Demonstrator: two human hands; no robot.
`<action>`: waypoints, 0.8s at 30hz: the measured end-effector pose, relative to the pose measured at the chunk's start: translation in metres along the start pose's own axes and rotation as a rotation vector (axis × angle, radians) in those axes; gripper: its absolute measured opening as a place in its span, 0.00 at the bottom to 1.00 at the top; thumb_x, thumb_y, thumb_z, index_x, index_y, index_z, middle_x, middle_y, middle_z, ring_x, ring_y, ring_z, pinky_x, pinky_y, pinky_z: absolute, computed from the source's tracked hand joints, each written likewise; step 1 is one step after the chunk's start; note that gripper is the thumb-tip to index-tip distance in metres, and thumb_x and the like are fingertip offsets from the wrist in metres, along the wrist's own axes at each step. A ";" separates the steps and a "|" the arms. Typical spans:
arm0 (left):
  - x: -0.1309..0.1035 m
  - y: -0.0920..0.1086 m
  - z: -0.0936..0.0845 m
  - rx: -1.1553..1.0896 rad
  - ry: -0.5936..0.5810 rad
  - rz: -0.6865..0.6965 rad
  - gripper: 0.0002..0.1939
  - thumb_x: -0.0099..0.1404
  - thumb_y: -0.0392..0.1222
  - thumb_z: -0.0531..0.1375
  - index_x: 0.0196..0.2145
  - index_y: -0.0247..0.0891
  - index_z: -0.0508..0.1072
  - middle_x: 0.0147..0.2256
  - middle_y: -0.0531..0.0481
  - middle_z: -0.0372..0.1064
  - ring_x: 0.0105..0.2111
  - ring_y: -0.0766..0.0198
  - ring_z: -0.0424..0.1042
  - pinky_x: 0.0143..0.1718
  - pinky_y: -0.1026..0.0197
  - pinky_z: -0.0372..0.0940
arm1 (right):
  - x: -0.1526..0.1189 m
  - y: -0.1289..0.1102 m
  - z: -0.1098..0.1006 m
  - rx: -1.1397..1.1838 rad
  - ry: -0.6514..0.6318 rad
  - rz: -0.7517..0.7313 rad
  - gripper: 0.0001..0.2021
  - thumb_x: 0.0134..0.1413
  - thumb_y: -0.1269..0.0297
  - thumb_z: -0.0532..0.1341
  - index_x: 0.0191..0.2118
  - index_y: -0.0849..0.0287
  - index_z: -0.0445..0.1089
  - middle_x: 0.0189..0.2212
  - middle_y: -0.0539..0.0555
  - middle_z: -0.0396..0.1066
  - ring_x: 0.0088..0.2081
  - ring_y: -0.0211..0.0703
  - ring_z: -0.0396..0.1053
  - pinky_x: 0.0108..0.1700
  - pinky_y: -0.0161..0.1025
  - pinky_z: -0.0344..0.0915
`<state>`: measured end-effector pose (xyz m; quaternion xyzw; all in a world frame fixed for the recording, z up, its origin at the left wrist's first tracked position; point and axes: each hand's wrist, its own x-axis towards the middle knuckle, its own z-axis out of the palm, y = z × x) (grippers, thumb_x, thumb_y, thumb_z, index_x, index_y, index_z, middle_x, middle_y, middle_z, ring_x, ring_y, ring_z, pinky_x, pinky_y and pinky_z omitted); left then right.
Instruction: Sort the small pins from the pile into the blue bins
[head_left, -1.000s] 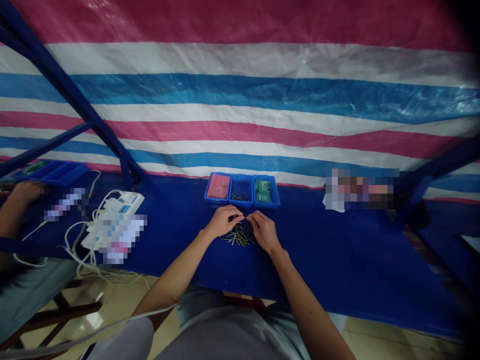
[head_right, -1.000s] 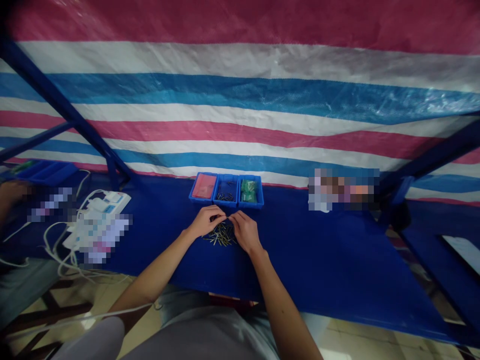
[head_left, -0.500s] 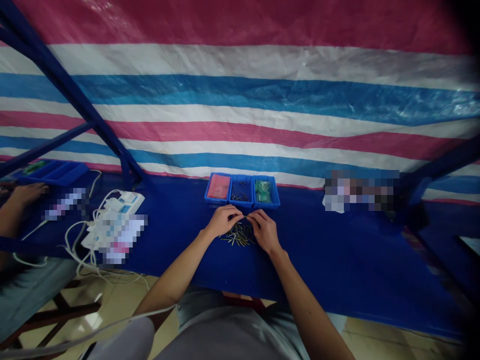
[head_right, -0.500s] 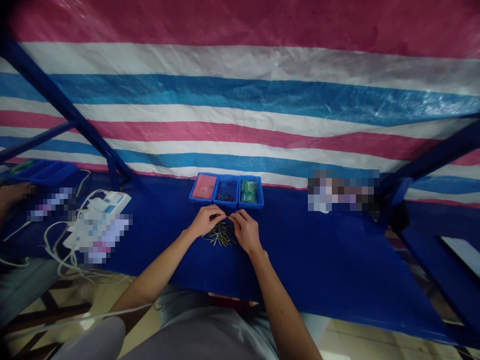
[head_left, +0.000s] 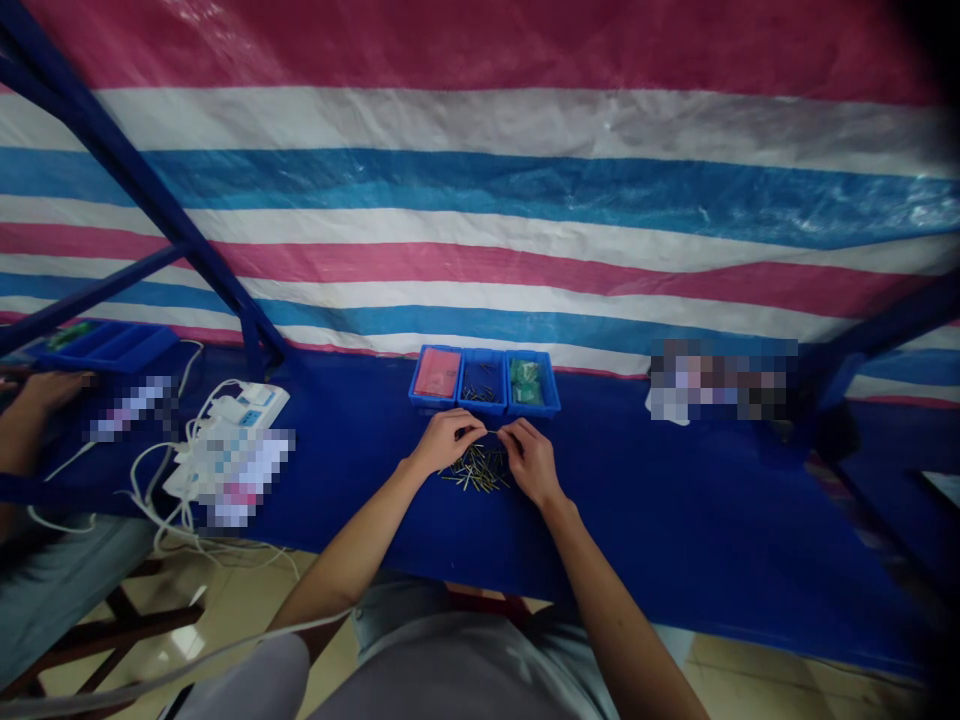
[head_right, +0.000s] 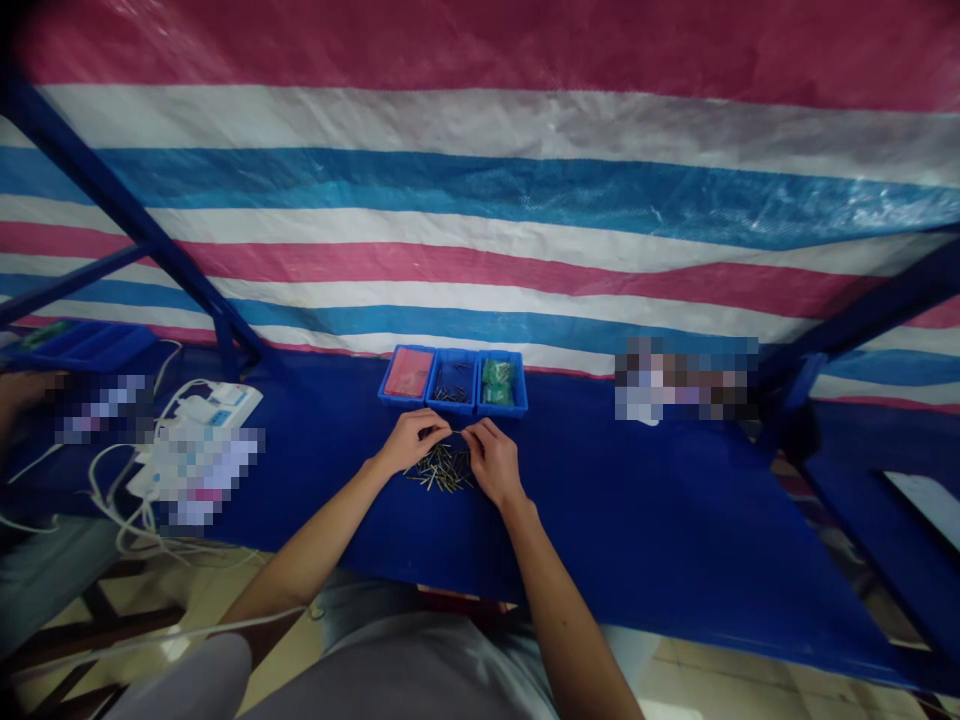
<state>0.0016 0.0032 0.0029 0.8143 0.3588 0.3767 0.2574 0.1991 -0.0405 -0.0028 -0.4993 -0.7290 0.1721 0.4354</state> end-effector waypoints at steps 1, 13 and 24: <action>0.000 0.000 0.000 0.005 -0.004 0.001 0.13 0.70 0.47 0.59 0.35 0.36 0.79 0.31 0.48 0.74 0.31 0.65 0.70 0.35 0.63 0.63 | 0.000 0.000 0.000 0.018 -0.001 -0.003 0.13 0.69 0.59 0.53 0.36 0.56 0.71 0.33 0.54 0.69 0.33 0.42 0.69 0.37 0.38 0.64; 0.000 0.002 0.001 0.077 -0.066 0.033 0.12 0.71 0.45 0.58 0.35 0.36 0.78 0.29 0.49 0.72 0.32 0.64 0.70 0.37 0.62 0.64 | -0.001 -0.001 0.002 0.042 -0.010 -0.037 0.11 0.68 0.61 0.55 0.40 0.55 0.74 0.37 0.55 0.72 0.36 0.42 0.71 0.40 0.39 0.67; -0.001 0.000 0.001 0.068 -0.049 0.032 0.10 0.70 0.44 0.59 0.37 0.36 0.78 0.31 0.49 0.72 0.32 0.65 0.70 0.38 0.63 0.64 | -0.002 0.004 0.005 0.011 0.013 -0.073 0.10 0.68 0.63 0.55 0.45 0.54 0.75 0.40 0.55 0.71 0.38 0.41 0.72 0.43 0.38 0.68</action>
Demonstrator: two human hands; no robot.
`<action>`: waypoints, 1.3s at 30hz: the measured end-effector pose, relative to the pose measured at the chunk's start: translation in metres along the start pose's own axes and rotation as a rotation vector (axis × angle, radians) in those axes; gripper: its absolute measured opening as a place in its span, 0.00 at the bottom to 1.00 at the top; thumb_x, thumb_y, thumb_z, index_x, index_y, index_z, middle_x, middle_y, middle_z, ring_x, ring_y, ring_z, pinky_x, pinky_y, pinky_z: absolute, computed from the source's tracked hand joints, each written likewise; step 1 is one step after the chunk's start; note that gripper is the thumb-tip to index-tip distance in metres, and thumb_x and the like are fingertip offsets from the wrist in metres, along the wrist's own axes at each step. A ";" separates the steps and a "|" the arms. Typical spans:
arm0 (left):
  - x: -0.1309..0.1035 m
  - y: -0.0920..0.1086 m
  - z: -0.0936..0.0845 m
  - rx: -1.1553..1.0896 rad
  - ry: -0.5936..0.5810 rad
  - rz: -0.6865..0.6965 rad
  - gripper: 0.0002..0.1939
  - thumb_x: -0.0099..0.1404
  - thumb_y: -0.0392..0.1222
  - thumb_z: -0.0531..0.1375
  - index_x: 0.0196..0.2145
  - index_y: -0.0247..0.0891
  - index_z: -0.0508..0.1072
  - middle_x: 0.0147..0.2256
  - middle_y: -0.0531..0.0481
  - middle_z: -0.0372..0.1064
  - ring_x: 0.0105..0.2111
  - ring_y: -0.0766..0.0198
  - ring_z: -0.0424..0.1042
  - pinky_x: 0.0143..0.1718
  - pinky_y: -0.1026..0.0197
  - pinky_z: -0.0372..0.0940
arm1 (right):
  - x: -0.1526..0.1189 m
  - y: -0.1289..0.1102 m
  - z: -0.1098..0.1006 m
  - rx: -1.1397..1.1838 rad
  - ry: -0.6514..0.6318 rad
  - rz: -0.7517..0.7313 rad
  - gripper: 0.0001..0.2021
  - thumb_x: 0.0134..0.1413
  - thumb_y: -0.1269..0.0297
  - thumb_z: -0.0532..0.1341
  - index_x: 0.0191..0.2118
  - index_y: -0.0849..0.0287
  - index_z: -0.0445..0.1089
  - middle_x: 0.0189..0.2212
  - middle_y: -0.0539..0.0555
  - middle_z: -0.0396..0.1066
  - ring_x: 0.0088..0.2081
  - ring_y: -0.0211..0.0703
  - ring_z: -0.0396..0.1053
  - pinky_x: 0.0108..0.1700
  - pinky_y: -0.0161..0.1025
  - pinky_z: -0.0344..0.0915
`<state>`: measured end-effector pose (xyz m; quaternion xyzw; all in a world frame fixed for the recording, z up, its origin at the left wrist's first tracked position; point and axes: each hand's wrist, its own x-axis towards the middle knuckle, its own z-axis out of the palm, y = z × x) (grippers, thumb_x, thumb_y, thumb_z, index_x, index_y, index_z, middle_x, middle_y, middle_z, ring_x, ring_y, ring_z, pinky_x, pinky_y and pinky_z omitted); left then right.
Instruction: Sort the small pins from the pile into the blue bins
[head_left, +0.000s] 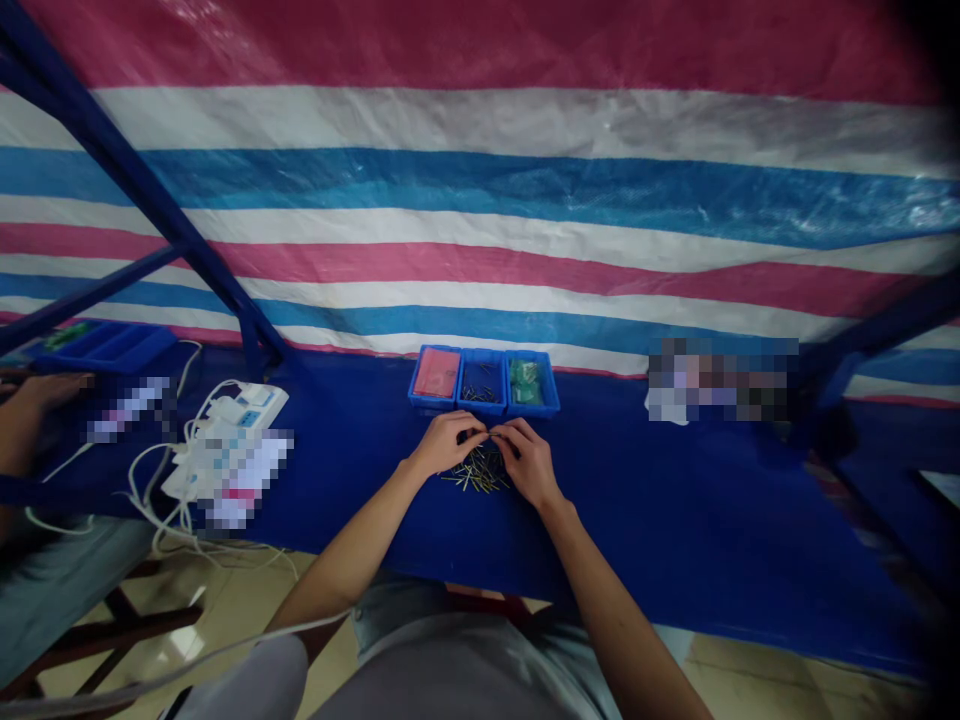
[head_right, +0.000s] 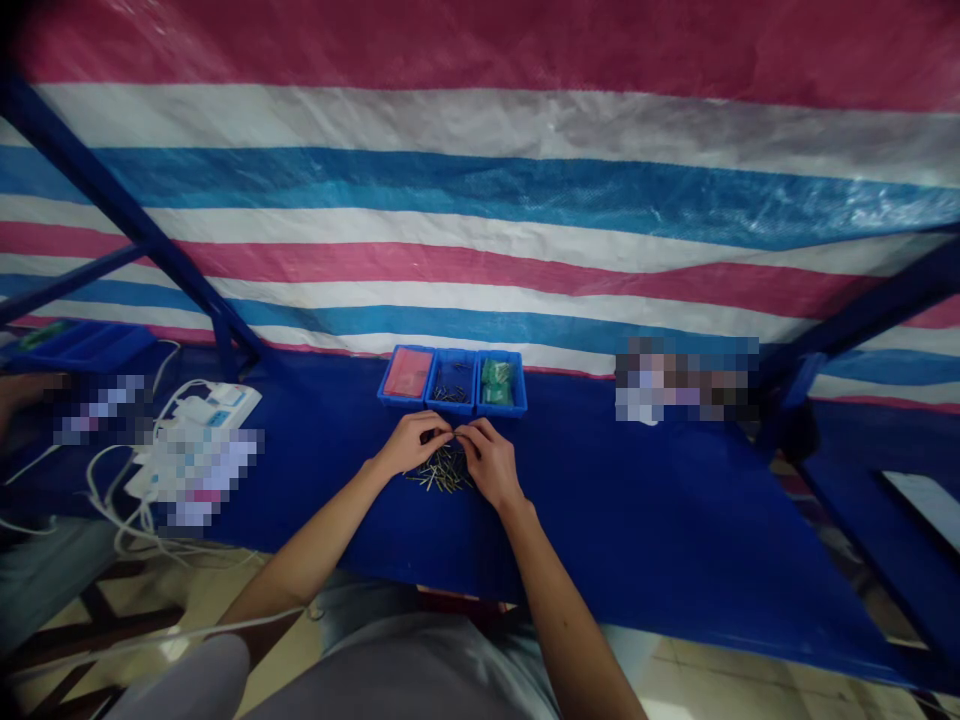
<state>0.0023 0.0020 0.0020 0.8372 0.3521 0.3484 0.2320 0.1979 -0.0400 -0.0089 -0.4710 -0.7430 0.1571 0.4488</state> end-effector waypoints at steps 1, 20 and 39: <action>0.000 0.000 0.000 -0.002 0.002 0.001 0.10 0.70 0.44 0.59 0.37 0.36 0.78 0.31 0.49 0.72 0.32 0.65 0.70 0.37 0.63 0.64 | 0.000 0.000 0.000 -0.003 -0.001 -0.004 0.10 0.68 0.63 0.55 0.44 0.54 0.75 0.39 0.55 0.71 0.38 0.41 0.72 0.43 0.38 0.68; 0.001 0.002 -0.002 -0.063 0.038 -0.006 0.06 0.67 0.41 0.62 0.38 0.37 0.78 0.33 0.49 0.73 0.31 0.66 0.70 0.36 0.64 0.64 | 0.000 -0.002 0.000 -0.005 -0.025 0.030 0.09 0.67 0.62 0.56 0.43 0.55 0.74 0.38 0.55 0.72 0.36 0.41 0.71 0.39 0.37 0.67; 0.001 0.001 -0.001 -0.076 0.062 -0.014 0.13 0.69 0.48 0.60 0.36 0.36 0.78 0.32 0.47 0.73 0.31 0.65 0.70 0.36 0.63 0.65 | 0.000 -0.001 0.001 -0.018 -0.050 0.025 0.10 0.67 0.61 0.56 0.44 0.55 0.73 0.37 0.54 0.71 0.35 0.41 0.71 0.38 0.37 0.67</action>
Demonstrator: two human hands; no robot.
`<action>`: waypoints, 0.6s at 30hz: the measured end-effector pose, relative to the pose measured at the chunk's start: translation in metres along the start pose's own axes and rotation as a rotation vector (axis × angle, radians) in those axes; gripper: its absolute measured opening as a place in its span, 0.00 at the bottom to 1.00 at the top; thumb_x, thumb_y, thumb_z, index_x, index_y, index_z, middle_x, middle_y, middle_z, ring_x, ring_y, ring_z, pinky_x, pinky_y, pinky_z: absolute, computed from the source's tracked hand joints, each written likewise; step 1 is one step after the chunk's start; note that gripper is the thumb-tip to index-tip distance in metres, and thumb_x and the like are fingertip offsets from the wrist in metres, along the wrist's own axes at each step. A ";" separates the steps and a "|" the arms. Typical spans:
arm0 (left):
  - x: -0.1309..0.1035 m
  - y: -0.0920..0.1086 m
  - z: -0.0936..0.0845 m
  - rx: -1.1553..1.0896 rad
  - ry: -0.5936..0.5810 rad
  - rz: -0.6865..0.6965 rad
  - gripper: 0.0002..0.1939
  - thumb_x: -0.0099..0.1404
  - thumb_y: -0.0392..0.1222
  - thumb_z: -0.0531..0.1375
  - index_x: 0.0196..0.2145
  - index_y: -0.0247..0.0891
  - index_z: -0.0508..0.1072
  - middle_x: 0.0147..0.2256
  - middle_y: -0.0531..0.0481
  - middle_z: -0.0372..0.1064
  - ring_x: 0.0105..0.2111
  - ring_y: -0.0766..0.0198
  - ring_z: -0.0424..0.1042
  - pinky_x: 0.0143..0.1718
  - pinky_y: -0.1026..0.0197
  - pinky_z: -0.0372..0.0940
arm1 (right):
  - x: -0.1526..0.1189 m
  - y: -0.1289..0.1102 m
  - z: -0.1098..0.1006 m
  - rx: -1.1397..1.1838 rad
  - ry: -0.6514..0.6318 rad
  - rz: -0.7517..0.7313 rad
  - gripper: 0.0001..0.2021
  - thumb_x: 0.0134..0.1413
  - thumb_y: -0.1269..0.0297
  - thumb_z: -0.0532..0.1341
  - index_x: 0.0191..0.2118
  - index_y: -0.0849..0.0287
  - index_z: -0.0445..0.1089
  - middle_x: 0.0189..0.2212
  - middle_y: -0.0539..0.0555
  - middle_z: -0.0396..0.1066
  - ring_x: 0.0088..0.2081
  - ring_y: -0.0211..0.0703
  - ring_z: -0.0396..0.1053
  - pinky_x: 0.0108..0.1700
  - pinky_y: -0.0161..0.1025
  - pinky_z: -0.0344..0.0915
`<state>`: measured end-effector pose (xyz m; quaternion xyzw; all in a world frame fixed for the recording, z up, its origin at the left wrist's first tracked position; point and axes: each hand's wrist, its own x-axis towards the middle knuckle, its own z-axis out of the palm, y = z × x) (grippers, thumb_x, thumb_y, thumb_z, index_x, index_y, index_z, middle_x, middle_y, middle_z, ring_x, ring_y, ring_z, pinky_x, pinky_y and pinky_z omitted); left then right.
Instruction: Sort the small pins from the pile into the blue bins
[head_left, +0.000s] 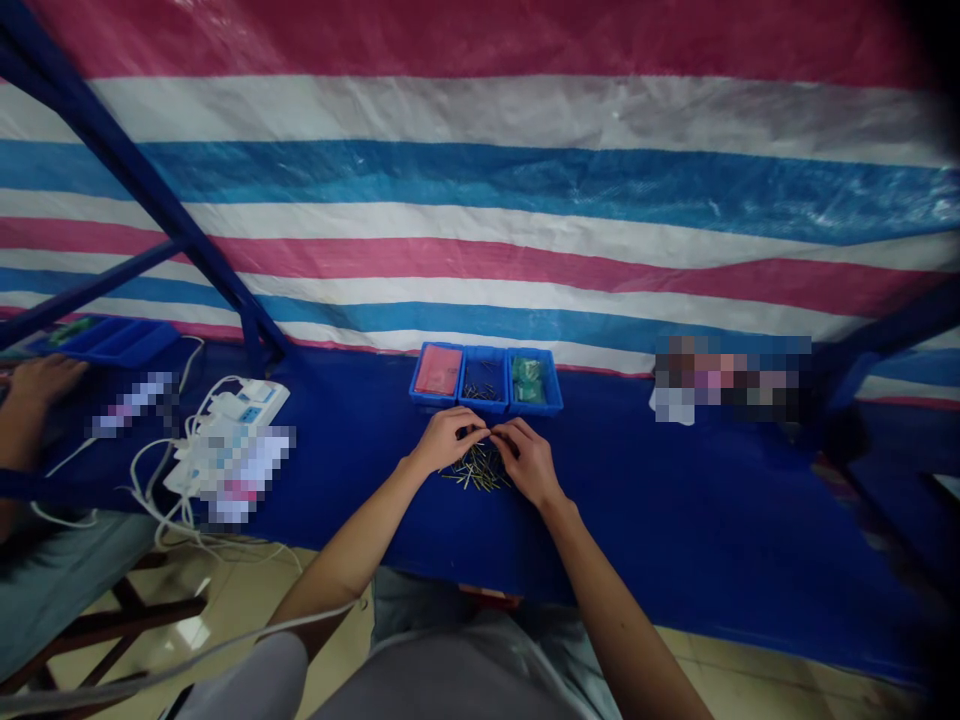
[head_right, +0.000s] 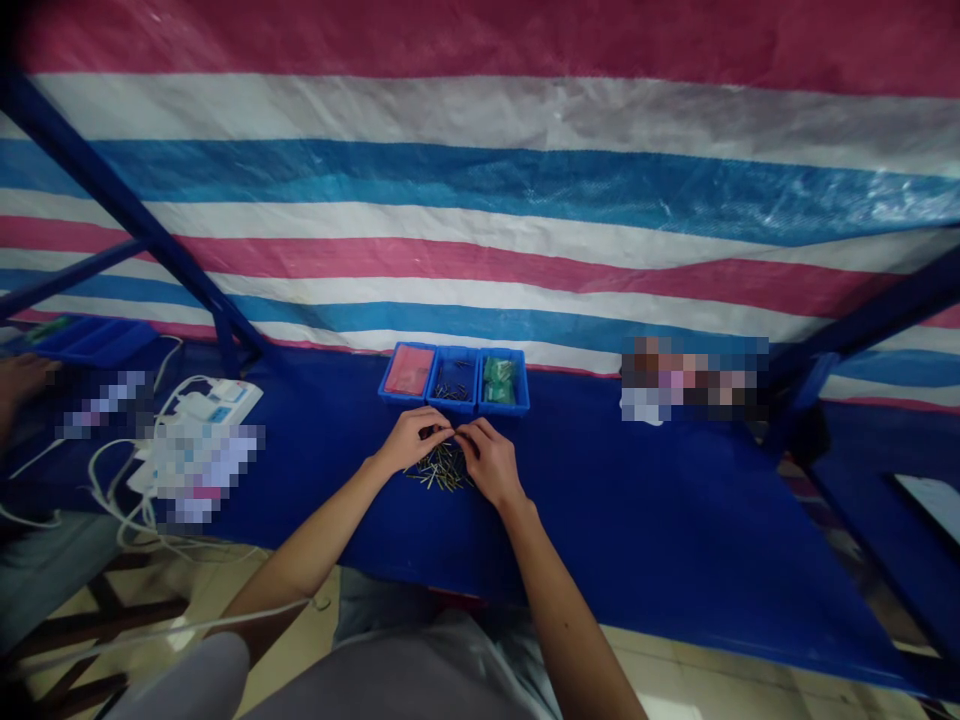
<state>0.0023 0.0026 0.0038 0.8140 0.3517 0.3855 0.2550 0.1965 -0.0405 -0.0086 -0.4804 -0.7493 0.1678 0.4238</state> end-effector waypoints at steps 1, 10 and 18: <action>0.000 -0.001 0.000 -0.002 0.006 0.000 0.14 0.69 0.48 0.60 0.35 0.36 0.79 0.32 0.47 0.73 0.31 0.65 0.70 0.35 0.63 0.64 | 0.000 0.000 0.000 -0.004 0.000 -0.002 0.09 0.67 0.61 0.56 0.44 0.55 0.73 0.37 0.54 0.71 0.35 0.41 0.70 0.38 0.37 0.66; 0.000 0.000 -0.001 0.015 -0.015 -0.008 0.20 0.71 0.52 0.57 0.30 0.35 0.78 0.31 0.46 0.74 0.31 0.64 0.70 0.34 0.63 0.64 | 0.000 -0.002 -0.002 -0.017 -0.003 -0.004 0.10 0.67 0.60 0.56 0.43 0.56 0.74 0.36 0.55 0.72 0.35 0.41 0.71 0.38 0.38 0.67; 0.000 0.001 -0.001 0.027 -0.019 -0.008 0.19 0.71 0.48 0.57 0.27 0.35 0.76 0.30 0.47 0.73 0.32 0.64 0.71 0.39 0.62 0.65 | 0.001 -0.005 -0.003 -0.008 -0.023 0.002 0.11 0.68 0.59 0.56 0.43 0.55 0.74 0.37 0.54 0.72 0.34 0.41 0.70 0.38 0.37 0.66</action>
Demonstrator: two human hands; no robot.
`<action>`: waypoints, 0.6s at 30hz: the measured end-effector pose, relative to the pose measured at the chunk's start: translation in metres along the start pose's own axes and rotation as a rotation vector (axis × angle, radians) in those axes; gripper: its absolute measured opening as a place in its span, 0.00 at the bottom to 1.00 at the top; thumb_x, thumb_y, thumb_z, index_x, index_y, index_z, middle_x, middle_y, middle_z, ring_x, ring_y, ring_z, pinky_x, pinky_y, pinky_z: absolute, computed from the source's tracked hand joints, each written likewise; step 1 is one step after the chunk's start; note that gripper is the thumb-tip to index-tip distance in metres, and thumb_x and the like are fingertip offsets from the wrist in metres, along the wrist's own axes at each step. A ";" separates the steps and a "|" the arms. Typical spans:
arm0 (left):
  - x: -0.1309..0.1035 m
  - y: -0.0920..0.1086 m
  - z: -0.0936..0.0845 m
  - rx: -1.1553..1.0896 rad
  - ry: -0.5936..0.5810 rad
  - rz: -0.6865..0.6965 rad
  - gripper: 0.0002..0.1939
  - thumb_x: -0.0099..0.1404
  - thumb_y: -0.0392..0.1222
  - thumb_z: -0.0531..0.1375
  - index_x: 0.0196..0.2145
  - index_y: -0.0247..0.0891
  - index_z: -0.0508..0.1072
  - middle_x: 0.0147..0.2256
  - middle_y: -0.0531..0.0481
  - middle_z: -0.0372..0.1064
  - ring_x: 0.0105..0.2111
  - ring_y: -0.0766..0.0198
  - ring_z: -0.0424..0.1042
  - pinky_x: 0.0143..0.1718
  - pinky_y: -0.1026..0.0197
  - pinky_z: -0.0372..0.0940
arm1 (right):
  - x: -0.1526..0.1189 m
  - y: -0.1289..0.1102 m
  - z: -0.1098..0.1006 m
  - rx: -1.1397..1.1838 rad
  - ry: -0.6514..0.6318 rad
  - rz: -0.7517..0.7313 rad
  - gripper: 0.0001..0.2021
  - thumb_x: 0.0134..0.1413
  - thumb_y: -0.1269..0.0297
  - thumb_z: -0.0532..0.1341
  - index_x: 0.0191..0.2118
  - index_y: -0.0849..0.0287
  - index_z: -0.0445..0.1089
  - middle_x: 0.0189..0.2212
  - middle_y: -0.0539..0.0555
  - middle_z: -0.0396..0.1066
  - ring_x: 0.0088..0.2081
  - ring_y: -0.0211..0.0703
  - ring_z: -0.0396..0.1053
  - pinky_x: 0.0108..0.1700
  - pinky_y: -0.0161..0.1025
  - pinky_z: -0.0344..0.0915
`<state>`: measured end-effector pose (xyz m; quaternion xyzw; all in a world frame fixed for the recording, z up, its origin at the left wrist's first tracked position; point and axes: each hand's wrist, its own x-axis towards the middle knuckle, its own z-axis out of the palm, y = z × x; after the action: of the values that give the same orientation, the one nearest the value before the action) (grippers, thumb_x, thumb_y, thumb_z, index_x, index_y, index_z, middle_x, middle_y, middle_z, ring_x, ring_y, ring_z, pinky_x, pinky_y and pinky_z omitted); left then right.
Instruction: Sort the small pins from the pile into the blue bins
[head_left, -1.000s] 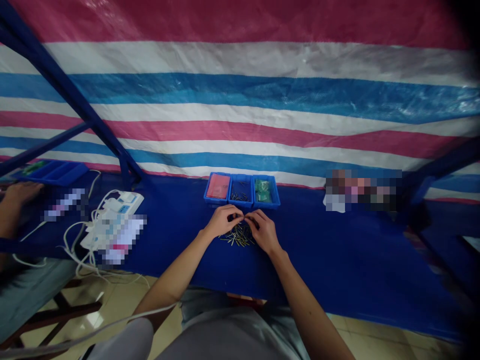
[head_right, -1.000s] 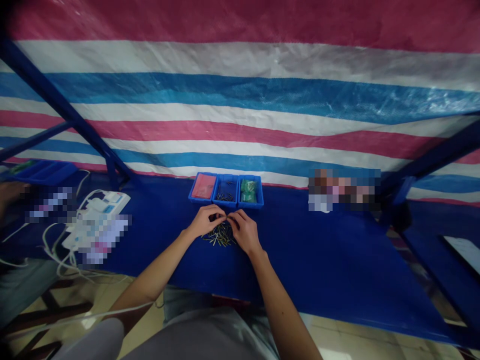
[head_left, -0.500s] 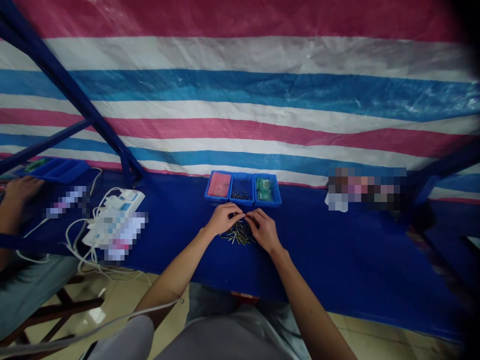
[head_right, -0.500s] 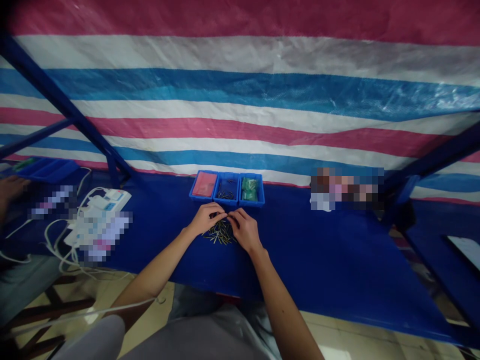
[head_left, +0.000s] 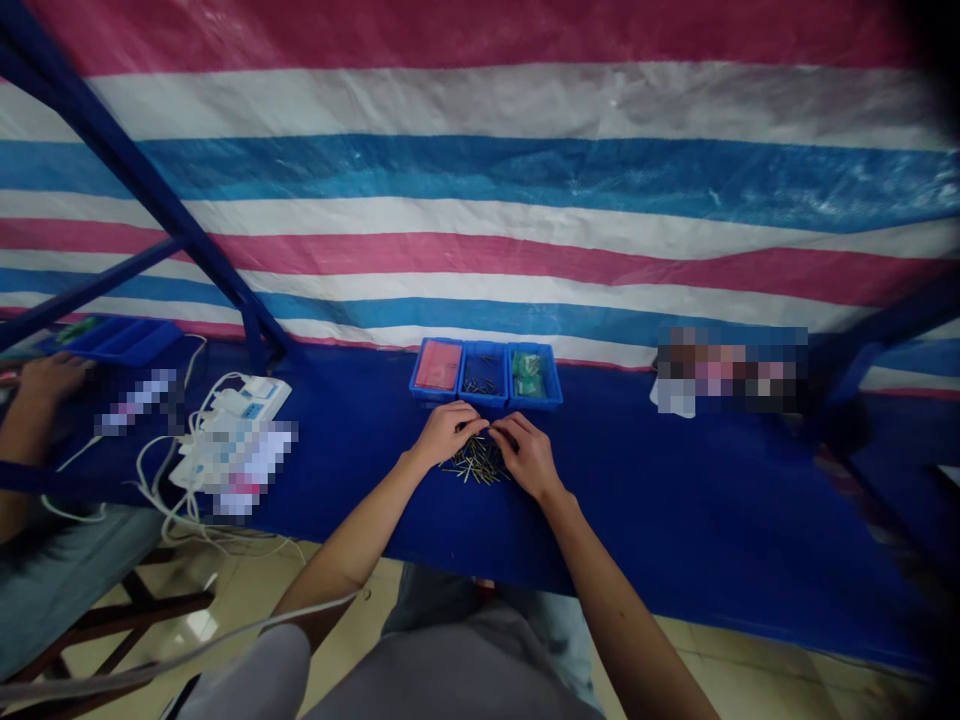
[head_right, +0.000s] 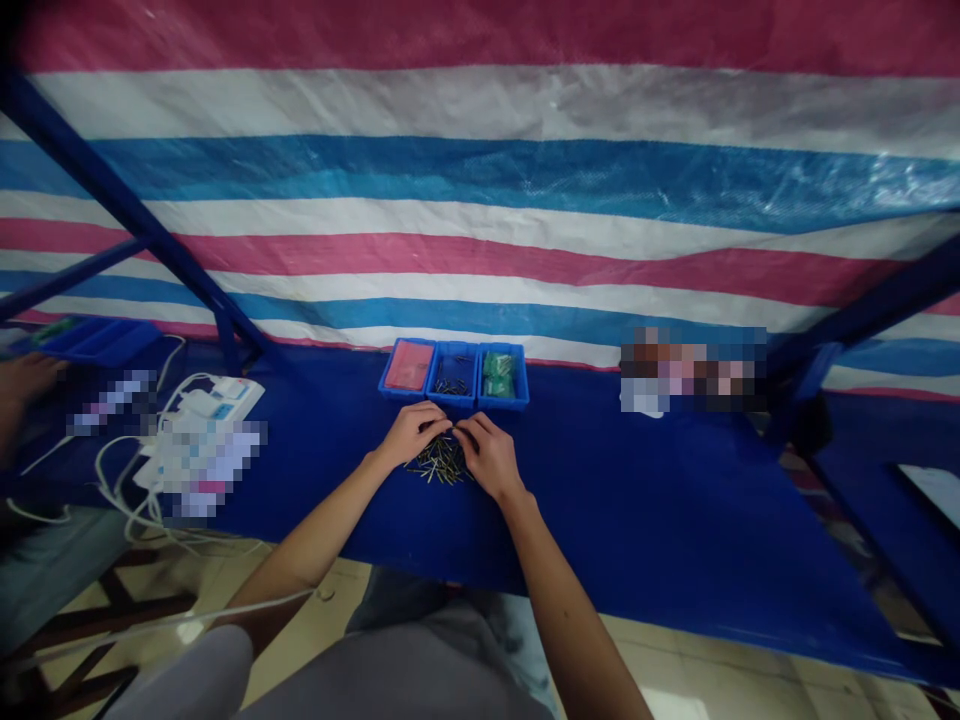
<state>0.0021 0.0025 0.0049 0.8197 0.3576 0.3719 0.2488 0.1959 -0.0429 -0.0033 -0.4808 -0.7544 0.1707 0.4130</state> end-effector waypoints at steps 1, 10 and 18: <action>0.000 0.000 0.000 -0.008 0.004 -0.003 0.18 0.71 0.48 0.58 0.29 0.35 0.77 0.31 0.47 0.73 0.33 0.64 0.71 0.38 0.62 0.65 | 0.000 0.000 0.000 0.002 -0.003 0.000 0.10 0.68 0.59 0.56 0.43 0.55 0.74 0.37 0.54 0.72 0.34 0.41 0.70 0.38 0.37 0.66; 0.000 -0.002 0.003 -0.096 0.027 0.011 0.09 0.69 0.43 0.61 0.35 0.35 0.78 0.37 0.45 0.76 0.38 0.62 0.74 0.44 0.60 0.67 | 0.001 0.001 0.001 -0.012 -0.006 -0.003 0.11 0.68 0.60 0.55 0.43 0.55 0.73 0.36 0.54 0.72 0.34 0.41 0.71 0.37 0.37 0.66; 0.001 0.000 0.002 -0.142 0.052 0.027 0.10 0.69 0.44 0.61 0.36 0.36 0.79 0.37 0.44 0.77 0.38 0.61 0.75 0.45 0.59 0.69 | 0.001 0.002 0.001 0.010 0.006 0.004 0.11 0.68 0.60 0.55 0.43 0.55 0.73 0.36 0.54 0.72 0.33 0.41 0.70 0.37 0.37 0.65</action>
<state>0.0038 0.0030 0.0042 0.7948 0.3255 0.4209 0.2917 0.1963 -0.0407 -0.0053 -0.4807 -0.7515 0.1736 0.4173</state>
